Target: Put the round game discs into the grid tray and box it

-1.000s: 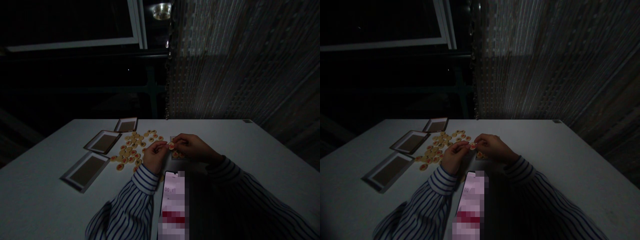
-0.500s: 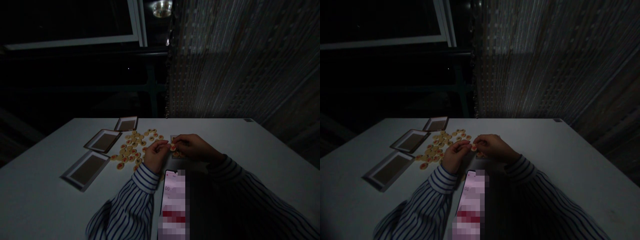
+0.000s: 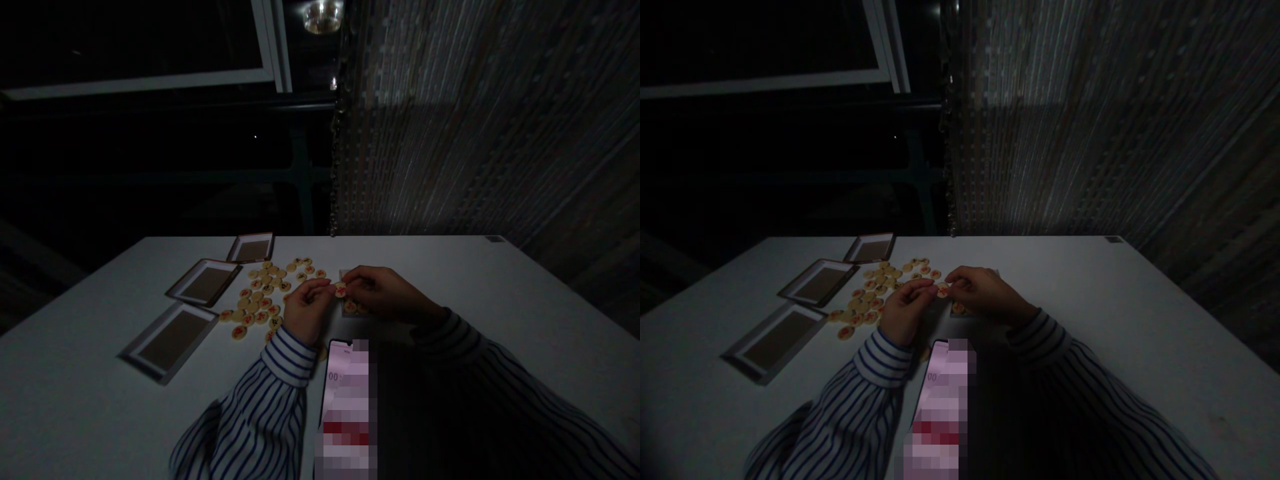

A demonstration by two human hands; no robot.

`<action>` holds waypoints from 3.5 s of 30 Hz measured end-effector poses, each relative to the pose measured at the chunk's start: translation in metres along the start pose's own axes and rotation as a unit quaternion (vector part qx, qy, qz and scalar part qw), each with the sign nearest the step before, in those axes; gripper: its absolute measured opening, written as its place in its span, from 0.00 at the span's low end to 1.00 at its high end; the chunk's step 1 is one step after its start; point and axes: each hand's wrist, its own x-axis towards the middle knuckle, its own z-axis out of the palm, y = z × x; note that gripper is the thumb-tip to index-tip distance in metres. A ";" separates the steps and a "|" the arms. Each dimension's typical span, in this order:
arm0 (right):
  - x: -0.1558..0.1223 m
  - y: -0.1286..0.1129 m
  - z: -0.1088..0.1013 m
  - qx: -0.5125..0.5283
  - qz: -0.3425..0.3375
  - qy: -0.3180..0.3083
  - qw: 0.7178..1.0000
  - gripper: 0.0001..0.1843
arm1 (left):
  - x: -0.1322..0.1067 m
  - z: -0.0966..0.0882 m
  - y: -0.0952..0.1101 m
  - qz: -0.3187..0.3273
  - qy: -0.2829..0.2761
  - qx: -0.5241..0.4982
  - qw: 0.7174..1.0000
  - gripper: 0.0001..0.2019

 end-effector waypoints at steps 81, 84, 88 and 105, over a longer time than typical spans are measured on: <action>-0.002 -0.009 -0.007 -0.382 -0.157 0.038 0.910 0.17 | -0.001 0.000 -0.008 0.094 -0.051 0.168 0.980 0.09; -0.002 -0.010 -0.012 -0.390 -0.142 0.023 0.909 0.17 | -0.002 -0.002 -0.013 0.124 -0.072 0.265 0.953 0.11; -0.003 -0.012 -0.019 -0.410 -0.118 0.015 0.904 0.17 | -0.003 -0.005 -0.020 0.158 -0.098 0.396 0.899 0.14; -0.011 -0.003 -0.053 -0.460 -0.031 -0.031 0.887 0.17 | -0.003 -0.004 -0.025 0.171 -0.153 0.600 0.766 0.19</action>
